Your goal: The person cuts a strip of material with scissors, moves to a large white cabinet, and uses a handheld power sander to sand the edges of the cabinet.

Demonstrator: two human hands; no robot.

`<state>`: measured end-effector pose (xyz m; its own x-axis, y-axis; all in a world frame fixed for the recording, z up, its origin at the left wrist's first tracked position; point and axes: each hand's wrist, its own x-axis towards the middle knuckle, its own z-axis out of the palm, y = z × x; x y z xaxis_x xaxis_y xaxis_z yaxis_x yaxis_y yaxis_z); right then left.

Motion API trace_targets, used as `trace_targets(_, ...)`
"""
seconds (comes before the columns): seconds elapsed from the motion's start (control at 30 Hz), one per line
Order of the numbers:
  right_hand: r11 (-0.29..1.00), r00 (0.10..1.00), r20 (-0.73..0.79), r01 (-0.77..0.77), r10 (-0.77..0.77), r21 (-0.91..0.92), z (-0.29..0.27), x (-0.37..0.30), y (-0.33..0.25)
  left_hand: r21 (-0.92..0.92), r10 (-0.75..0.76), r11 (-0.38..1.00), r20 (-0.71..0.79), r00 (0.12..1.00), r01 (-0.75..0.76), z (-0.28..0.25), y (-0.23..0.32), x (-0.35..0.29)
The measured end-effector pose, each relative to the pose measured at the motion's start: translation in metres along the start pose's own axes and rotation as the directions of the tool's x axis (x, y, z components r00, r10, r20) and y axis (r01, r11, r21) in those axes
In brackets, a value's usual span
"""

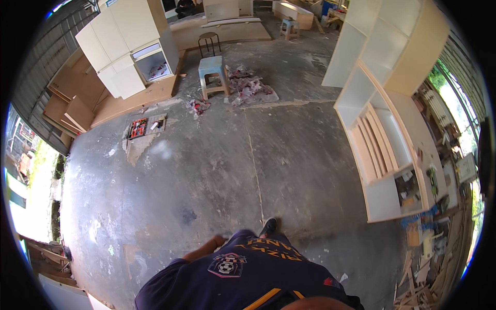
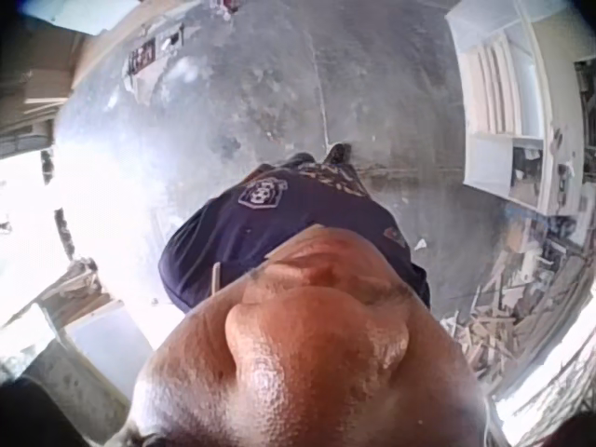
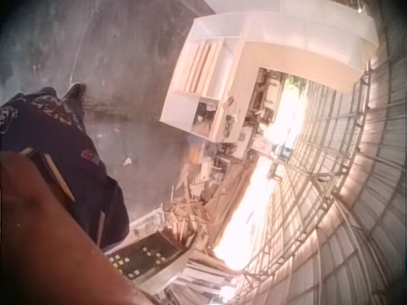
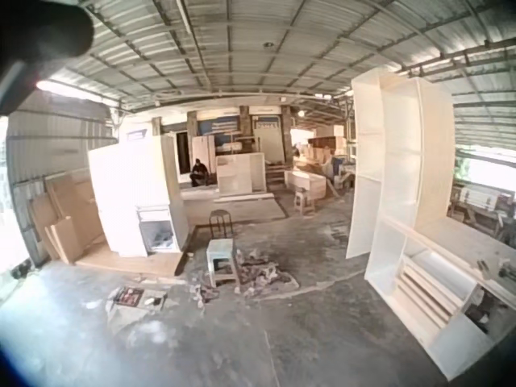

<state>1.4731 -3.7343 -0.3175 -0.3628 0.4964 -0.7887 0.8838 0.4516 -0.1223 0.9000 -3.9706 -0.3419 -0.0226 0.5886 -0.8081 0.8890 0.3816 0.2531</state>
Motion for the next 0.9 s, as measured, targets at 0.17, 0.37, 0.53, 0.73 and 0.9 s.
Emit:
trace_targets(0.17,0.991,0.983,-0.145,0.101,-0.114,-0.092,-0.272,0.21,-0.067,-0.566,-0.3,0.747,0.182,0.936,0.349,-0.014,-0.045,0.005)
trace_targets(0.37,0.578,0.82,-0.567,0.502,-0.08,0.644,-0.615,0.306,-0.262,-0.676,-0.451,0.508,0.319,0.834,0.534,-0.112,-0.106,0.094)
trace_targets(0.53,0.571,0.885,-0.436,0.446,-0.164,0.69,-0.675,0.404,-0.27,-0.363,-0.308,0.886,0.002,0.951,0.288,-0.355,-0.147,0.232)
trace_targets(0.73,0.978,0.979,0.002,0.205,-0.205,0.042,-0.617,0.511,-0.159,-0.62,-0.22,0.715,-0.637,0.739,-0.322,-0.776,-0.108,0.331)
trace_targets(0.9,0.989,0.997,0.078,-0.019,0.008,0.143,-0.736,0.578,-0.181,-0.423,-0.075,0.829,-0.732,0.677,-0.365,-0.918,-0.139,0.41)
